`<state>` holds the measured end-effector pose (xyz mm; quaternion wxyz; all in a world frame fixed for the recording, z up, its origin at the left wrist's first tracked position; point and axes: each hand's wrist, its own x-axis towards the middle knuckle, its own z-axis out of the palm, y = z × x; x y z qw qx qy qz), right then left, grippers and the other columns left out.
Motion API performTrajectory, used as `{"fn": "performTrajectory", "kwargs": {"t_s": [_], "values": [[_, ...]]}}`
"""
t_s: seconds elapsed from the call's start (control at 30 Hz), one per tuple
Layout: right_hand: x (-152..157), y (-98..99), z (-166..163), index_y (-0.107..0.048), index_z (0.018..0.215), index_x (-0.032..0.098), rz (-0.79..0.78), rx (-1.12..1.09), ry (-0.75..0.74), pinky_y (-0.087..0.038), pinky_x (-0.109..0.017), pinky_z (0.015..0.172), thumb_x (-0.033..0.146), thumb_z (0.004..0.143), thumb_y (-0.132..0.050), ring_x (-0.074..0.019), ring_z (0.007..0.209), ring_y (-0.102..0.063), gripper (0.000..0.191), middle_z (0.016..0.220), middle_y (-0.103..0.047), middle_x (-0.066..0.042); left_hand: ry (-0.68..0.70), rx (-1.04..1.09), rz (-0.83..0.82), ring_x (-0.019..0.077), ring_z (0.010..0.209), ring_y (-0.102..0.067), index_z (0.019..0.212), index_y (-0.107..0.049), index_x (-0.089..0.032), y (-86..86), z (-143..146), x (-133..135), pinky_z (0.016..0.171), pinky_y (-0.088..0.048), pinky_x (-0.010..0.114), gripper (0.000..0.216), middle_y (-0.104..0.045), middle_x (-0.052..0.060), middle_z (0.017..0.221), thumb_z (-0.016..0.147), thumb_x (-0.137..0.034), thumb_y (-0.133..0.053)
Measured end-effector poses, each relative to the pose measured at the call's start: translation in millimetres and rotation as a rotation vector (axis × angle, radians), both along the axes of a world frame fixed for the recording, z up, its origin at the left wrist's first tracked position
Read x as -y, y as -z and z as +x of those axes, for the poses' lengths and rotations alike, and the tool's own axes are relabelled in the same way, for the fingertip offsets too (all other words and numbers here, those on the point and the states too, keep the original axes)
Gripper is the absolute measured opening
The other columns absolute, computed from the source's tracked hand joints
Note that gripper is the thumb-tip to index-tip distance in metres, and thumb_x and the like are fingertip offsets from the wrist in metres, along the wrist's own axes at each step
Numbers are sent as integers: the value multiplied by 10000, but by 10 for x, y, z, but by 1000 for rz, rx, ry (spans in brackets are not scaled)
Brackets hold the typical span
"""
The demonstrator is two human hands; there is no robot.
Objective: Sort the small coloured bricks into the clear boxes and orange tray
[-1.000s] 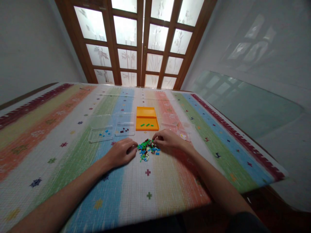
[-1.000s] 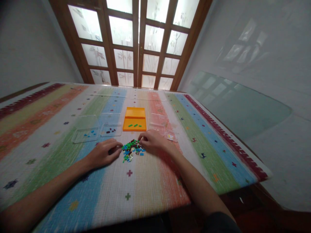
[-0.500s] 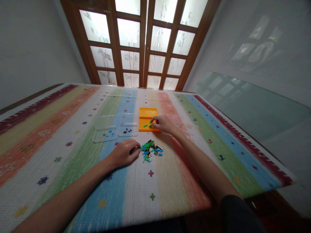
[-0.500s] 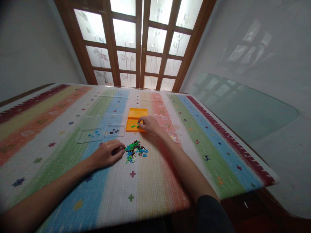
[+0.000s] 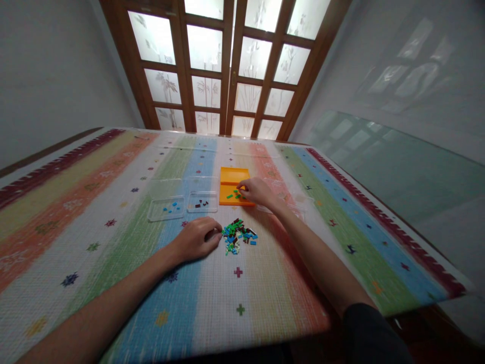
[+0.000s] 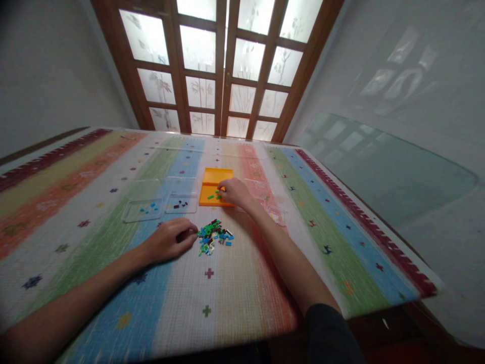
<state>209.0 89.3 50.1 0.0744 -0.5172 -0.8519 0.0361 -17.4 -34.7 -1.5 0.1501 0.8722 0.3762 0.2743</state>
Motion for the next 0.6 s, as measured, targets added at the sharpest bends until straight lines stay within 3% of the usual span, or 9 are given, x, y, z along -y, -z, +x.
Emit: {"fn": "performTrajectory", "kwargs": {"t_s": [0.1,0.27,0.43,0.6], "values": [[204,-66,101,-783,1046,176,-25,-86,-76,-431,-263,707,150,888,-602,-181,806,-671,241,953,-770,-93,-7,0,-1,144,635,-532,888,-664,-161,-10,2,4,658,-441,280,149,-598,13,699,887,-237,-536],[705,-41,249,-769,1000,162,-201,-193,-286,-385,-240,612,173,880,-601,-124,620,-584,207,712,-708,-30,-15,-1,2,145,643,-544,902,-670,-157,4,-4,-4,641,-428,270,156,-613,18,719,892,-248,-543],[1029,86,260,-757,1018,183,-230,-211,-424,-438,-242,695,153,879,-588,-136,724,-634,220,884,-760,-50,-22,-7,-8,147,642,-551,897,-674,-158,-5,6,-4,633,-420,269,170,-620,19,720,897,-263,-541],[1066,161,230,-752,1046,206,-173,-144,-387,-437,-244,710,145,887,-566,-152,784,-663,252,957,-773,-55,-25,-4,-12,146,654,-557,896,-673,-164,-26,8,1,640,-423,266,173,-629,19,728,897,-266,-534]]}}
